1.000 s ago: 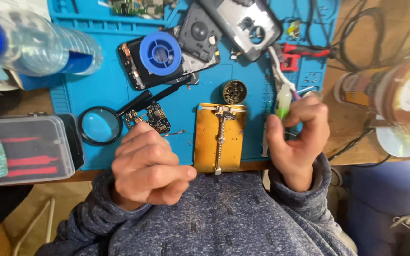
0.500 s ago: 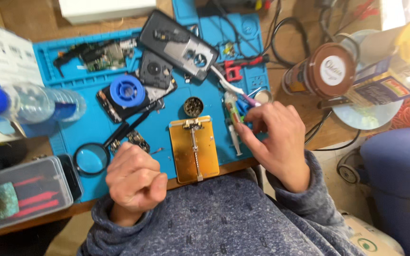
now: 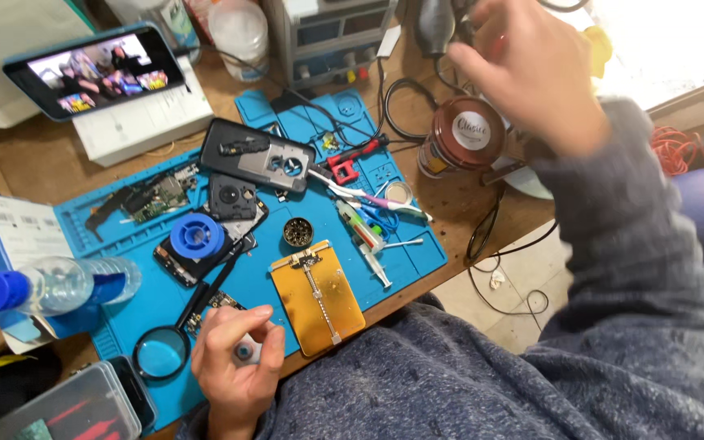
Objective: The person cleans a soldering iron tip with a green sponge, then applies flux to a circuit board using a syringe. They proceed to solder components on the board using the soldering iron and solder wire. Finally, they apply a substance from a tube onto the board and use a heat gun.
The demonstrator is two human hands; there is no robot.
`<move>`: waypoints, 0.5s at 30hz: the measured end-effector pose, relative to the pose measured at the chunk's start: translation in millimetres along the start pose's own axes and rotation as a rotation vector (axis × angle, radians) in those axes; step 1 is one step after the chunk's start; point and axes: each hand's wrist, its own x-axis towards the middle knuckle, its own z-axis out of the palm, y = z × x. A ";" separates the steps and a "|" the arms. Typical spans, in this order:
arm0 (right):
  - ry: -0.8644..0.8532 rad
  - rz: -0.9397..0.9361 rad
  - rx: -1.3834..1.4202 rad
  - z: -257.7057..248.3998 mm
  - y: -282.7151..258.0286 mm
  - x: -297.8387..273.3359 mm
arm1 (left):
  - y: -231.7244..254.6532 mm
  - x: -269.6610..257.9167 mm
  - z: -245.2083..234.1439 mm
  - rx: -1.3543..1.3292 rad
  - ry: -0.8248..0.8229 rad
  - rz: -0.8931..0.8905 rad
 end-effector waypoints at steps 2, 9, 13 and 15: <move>-0.002 0.005 -0.126 20.3 19.1 37.8 | 1.1 -0.9 -0.8 -0.005 0.010 -0.006; -0.403 0.203 -0.273 66.5 29.4 101.3 | -8.3 -11.1 -2.1 0.033 0.007 -0.068; -0.391 0.253 -0.152 81.4 35.2 109.0 | -13.3 -17.2 -3.1 0.047 -0.006 -0.076; -0.386 0.281 -0.078 73.2 27.5 107.8 | -12.6 -16.7 -2.9 0.044 -0.003 -0.078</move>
